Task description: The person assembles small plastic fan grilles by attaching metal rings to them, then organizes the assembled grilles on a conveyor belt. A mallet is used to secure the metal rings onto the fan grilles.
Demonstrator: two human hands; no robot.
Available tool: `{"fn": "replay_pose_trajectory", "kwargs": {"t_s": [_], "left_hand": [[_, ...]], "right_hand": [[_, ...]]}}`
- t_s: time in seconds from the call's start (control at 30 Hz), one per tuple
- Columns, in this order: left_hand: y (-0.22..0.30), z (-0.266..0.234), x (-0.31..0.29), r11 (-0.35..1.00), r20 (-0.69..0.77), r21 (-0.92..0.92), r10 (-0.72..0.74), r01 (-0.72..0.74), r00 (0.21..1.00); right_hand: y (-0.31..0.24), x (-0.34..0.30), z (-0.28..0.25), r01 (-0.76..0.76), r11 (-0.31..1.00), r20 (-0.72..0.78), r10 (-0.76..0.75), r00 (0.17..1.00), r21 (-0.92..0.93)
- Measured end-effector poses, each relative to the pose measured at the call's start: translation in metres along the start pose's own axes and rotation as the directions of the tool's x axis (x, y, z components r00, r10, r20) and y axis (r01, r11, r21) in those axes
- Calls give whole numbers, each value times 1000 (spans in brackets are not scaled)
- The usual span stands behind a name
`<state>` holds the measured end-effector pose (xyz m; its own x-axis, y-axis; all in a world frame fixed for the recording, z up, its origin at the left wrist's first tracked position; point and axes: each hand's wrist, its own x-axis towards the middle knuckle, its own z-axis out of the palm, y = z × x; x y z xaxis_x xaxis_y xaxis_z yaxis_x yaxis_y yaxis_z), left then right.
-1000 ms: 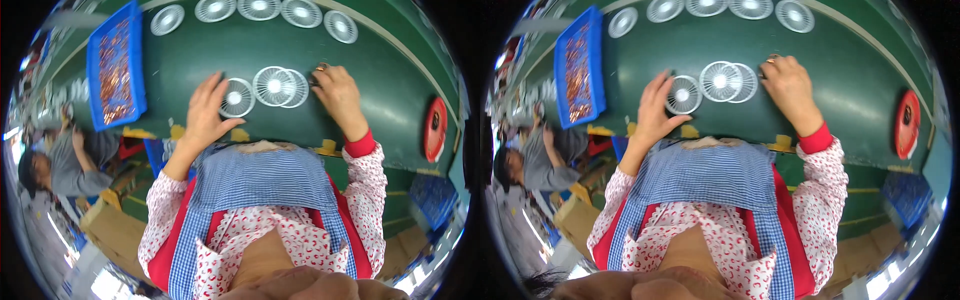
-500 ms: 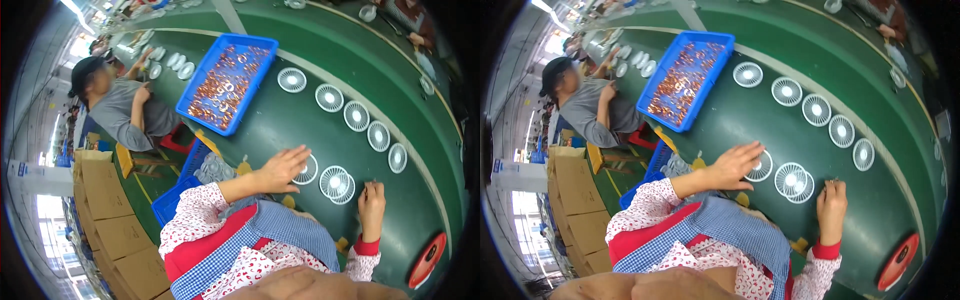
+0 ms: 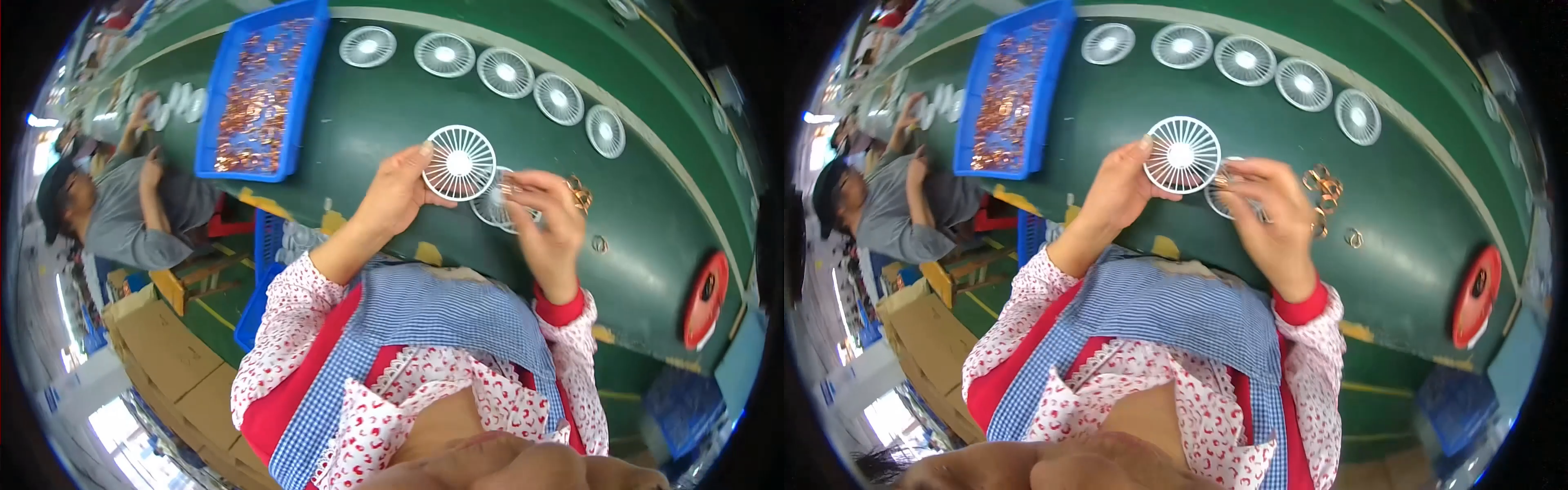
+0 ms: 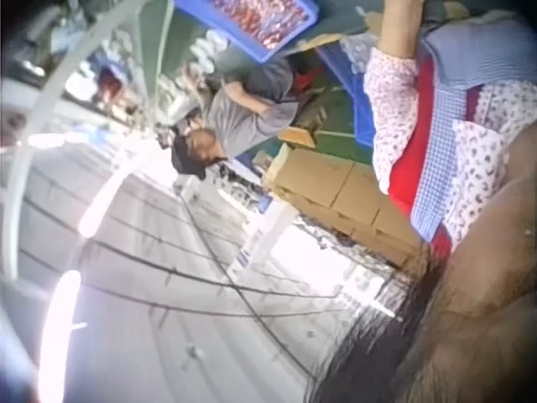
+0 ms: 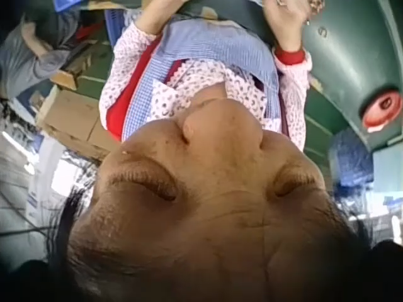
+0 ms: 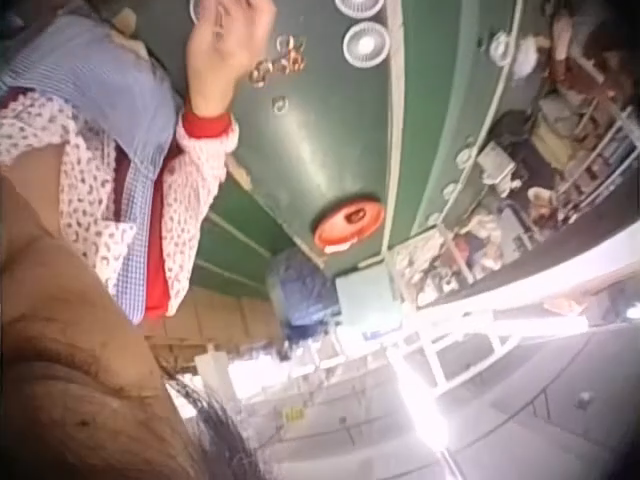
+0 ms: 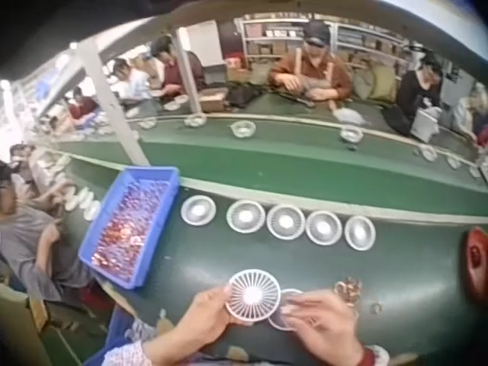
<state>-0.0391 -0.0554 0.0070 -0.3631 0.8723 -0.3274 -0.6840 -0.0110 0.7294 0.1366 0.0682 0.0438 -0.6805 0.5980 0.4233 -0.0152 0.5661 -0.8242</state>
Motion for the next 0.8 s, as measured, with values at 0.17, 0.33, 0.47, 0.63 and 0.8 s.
{"fn": "replay_pose_trajectory", "kwargs": {"t_s": [0.17, 0.33, 0.47, 0.63, 0.8], "left_hand": [[-8, 13, 2, 999, 119, 15, -34, 32, 992], [-17, 13, 0, 994, 116, 72, -86, 77, 990], [-22, 13, -1, 993, 97, 75, -94, 87, 991], [-20, 10, 0, 987, 86, 117, -116, 106, 989], [-19, 5, 0, 973, 170, 75, -228, 218, 959]], "right_hand": [[9, 5, 3, 97, 977, 129, -73, 989, -190], [6, 0, -4, -91, 970, 246, 147, 958, -225], [2, 0, -4, -87, 985, 172, 112, 979, -149], [3, 2, -1, 14, 989, 142, 7, 990, -150], [11, 5, 3, 118, 987, 218, -92, 972, -109]]}}
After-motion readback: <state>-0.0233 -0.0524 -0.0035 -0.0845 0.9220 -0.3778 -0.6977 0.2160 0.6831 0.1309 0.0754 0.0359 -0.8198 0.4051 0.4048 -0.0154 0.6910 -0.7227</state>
